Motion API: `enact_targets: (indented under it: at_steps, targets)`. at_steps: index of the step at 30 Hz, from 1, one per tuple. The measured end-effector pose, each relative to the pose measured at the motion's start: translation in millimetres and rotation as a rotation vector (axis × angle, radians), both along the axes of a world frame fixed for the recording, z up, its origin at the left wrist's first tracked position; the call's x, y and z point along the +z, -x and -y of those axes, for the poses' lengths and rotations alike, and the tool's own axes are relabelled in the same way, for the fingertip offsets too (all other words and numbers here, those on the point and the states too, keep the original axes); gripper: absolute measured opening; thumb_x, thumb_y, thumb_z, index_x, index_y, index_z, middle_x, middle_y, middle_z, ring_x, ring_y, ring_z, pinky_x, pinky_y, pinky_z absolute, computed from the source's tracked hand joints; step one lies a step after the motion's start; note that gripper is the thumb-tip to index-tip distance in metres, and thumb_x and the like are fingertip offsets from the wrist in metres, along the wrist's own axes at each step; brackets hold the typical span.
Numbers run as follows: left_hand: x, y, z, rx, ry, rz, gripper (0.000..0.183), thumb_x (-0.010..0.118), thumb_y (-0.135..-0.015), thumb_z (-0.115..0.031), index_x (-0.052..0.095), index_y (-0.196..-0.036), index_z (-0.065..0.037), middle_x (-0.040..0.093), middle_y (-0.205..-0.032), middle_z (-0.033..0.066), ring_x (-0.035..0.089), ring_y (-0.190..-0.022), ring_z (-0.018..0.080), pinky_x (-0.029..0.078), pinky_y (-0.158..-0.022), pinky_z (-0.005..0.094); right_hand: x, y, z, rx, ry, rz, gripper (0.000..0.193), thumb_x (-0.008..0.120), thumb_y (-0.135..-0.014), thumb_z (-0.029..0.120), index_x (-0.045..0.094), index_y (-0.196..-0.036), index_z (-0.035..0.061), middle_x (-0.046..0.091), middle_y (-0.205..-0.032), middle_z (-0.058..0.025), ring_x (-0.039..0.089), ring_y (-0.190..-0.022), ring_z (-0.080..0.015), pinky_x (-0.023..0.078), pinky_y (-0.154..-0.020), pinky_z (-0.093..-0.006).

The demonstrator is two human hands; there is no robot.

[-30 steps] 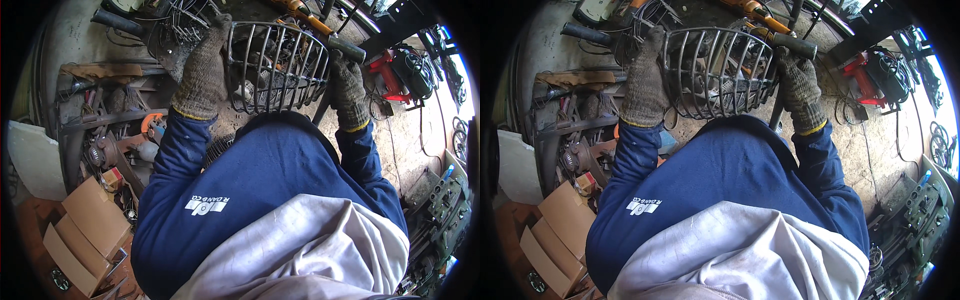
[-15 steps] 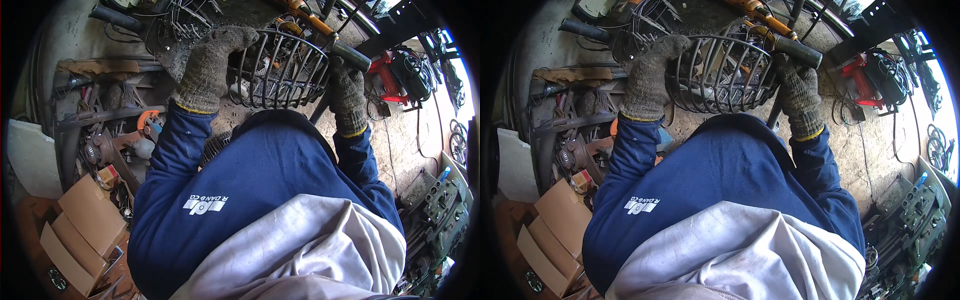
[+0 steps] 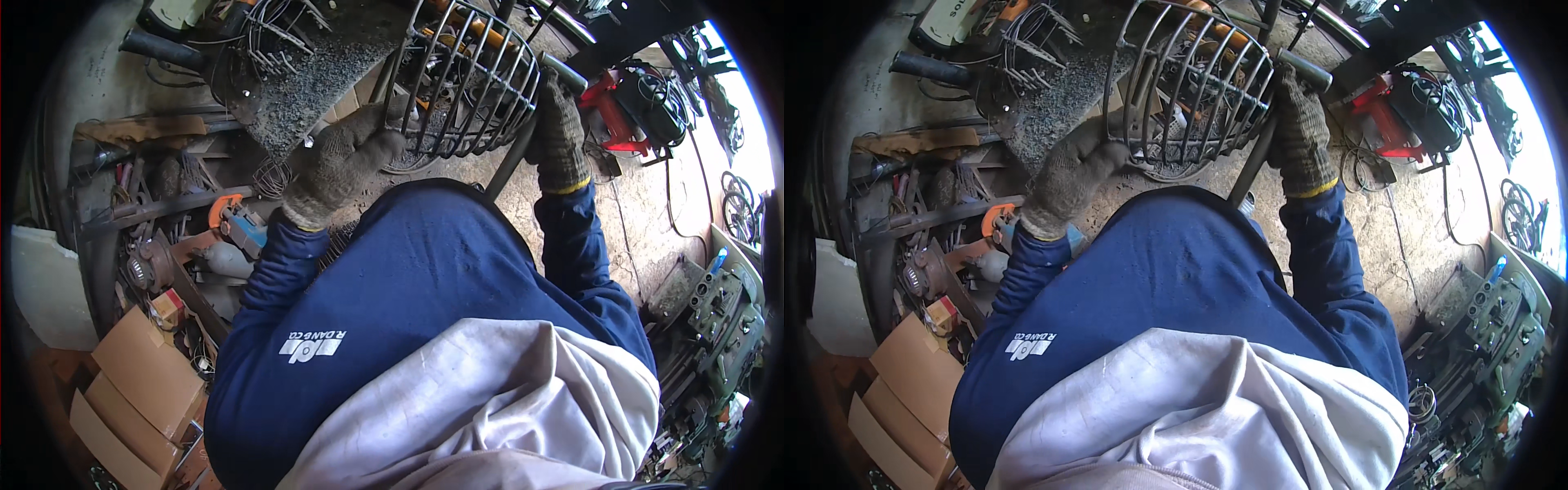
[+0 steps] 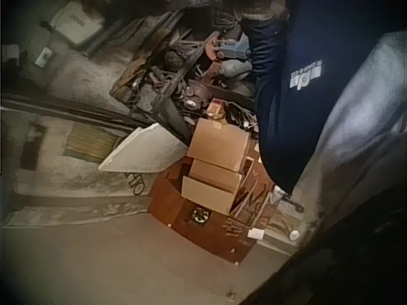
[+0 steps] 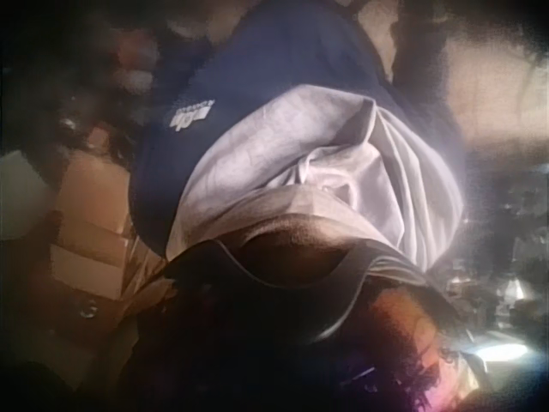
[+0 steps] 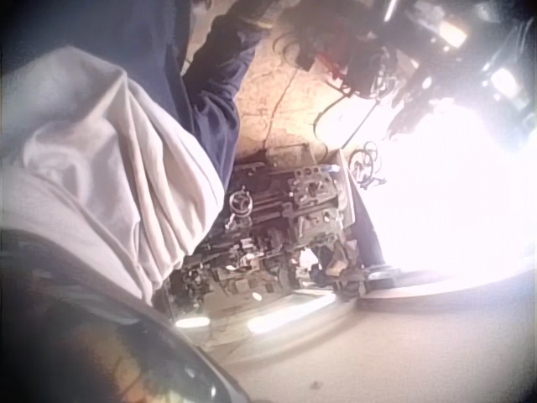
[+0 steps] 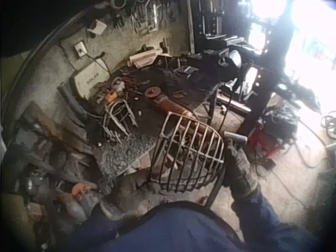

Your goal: The person hammered a curved metal grid to shape it, kemudian placed it down and used a welding tool to join pieces of metal together, resulting in bright sparks.

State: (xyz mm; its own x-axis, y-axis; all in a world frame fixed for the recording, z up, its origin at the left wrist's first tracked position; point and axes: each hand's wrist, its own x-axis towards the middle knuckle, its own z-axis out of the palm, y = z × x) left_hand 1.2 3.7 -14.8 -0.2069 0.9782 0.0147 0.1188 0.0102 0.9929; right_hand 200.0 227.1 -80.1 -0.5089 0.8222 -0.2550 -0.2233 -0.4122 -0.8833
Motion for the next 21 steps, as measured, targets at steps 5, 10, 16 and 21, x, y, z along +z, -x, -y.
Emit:
enact_targets:
  at_steps: [5, 10, 16, 21]
  targets:
    - [20.9, -4.9, -10.7, 0.133, 0.054, 0.072, 0.040, 0.061, -0.092, -0.033, 0.059, -0.117, -0.001, 0.067, -0.100, 0.0072, 0.066, -0.087, 0.0151, 0.055, -0.079, 0.0268, 4.9, 2.6, -11.3, 0.121, 0.038, 0.061, 0.033, 0.063, -0.088, 0.043, 0.063, -0.094, 0.0106, 0.055, -0.074, 0.0034, 0.049, -0.061, -0.0078, 0.042, -0.054, -0.0256]
    - [59.2, 0.5, -30.0, 0.262, 0.085, 0.425, 0.033, 0.061, -0.092, -0.031, 0.062, -0.112, -0.005, 0.068, -0.089, 0.0079, 0.067, -0.074, 0.0164, 0.057, -0.062, 0.0242, 4.5, 0.3, -14.2, 0.273, -0.273, 0.126, 0.029, 0.060, -0.091, 0.038, 0.065, -0.097, 0.0102, 0.059, -0.079, 0.0033, 0.052, -0.064, -0.0061, 0.044, -0.057, -0.0224]
    - [49.7, 37.9, -41.2, 0.532, 0.142, 0.250, 0.036, 0.061, -0.091, -0.030, 0.059, -0.117, -0.004, 0.067, -0.099, 0.0094, 0.066, -0.084, 0.0170, 0.055, -0.069, 0.0261, 33.7, 4.2, 7.4, 0.197, -0.081, 0.129, 0.024, 0.064, -0.089, 0.031, 0.066, -0.094, 0.0075, 0.062, -0.068, 0.0015, 0.056, -0.052, -0.0089, 0.045, -0.047, -0.0224]
    - [47.6, 51.1, -43.1, 0.456, 0.089, 0.335, 0.037, 0.061, -0.091, -0.027, 0.058, -0.119, -0.003, 0.065, -0.105, 0.0099, 0.064, -0.092, 0.0184, 0.052, -0.077, 0.0287, 21.1, 9.7, -0.7, 0.205, 0.187, 0.093, 0.026, 0.064, -0.088, 0.033, 0.067, -0.092, 0.0076, 0.063, -0.066, 0.0001, 0.058, -0.048, -0.0095, 0.045, -0.042, -0.0205]
